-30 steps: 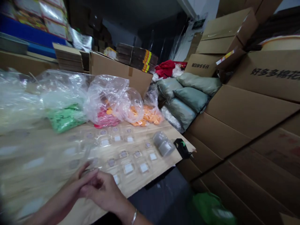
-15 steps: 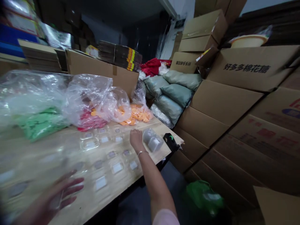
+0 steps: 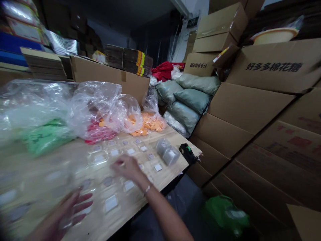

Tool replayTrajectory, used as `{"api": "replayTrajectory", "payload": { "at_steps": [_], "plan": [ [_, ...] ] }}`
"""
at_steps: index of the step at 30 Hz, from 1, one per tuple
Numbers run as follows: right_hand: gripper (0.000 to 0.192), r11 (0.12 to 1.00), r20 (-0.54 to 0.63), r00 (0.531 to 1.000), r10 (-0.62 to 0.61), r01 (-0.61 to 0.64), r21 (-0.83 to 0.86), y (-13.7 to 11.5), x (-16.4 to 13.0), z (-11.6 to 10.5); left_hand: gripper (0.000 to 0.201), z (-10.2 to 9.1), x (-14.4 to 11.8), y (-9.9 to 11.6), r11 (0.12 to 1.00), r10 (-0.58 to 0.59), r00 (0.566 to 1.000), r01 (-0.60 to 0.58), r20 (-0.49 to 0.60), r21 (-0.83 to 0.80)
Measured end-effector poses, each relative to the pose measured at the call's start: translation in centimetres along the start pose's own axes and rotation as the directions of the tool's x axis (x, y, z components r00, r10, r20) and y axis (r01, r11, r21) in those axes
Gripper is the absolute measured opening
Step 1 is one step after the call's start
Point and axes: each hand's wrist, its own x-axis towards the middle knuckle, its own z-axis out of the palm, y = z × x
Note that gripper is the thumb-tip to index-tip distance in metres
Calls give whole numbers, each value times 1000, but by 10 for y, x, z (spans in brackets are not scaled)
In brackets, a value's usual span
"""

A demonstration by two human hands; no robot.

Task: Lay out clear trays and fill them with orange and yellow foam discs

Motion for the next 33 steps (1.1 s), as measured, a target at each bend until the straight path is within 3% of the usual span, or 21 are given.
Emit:
{"api": "replayTrajectory", "payload": {
  "at_steps": [2,4,7,10,14,16,19,22,24,27,29,31,33],
  "plan": [
    [32,895,123,986,-112,46,445,-38,-44,27,100,16,-8,-3,999,41,999,-41,21,-12],
    [40,733,153,986,-69,-54,679,-66,-78,47,107,28,-15,-8,998,54,998,-53,15,-14],
    [43,542,121,985,123,-168,823,-88,-108,59,108,35,-27,-15,995,87,996,-87,-2,55],
    [38,475,77,971,225,-179,862,-93,-123,53,105,36,-39,-25,981,132,991,-136,38,135],
    [37,508,-5,946,324,-170,844,-84,-144,38,92,31,-52,-39,968,157,971,-187,179,168],
    [37,482,-15,917,400,-196,854,-76,-155,33,86,25,-60,-46,965,161,957,-204,243,164],
    [36,451,24,902,431,-238,860,-69,-170,35,80,15,-76,-58,974,127,960,-168,249,152],
    [33,515,73,930,361,-264,816,-82,-185,49,92,9,-97,-68,983,114,983,-132,143,126],
    [29,629,65,960,271,-228,743,-101,-196,62,101,4,-111,-73,987,125,989,-133,83,95],
    [23,800,72,997,-24,-24,599,-136,-216,77,104,-13,-133,-78,990,125,992,-127,25,60],
    [30,816,155,967,-201,78,573,-154,-230,84,103,-31,-146,-79,991,113,993,-110,-27,75],
    [38,814,212,945,-250,86,574,-162,-242,88,96,-53,-155,-78,991,114,987,-106,-111,77],
    [33,840,186,963,-195,67,539,-160,-253,89,78,-74,-161,-73,990,137,975,-130,-177,52]
  ]
}}
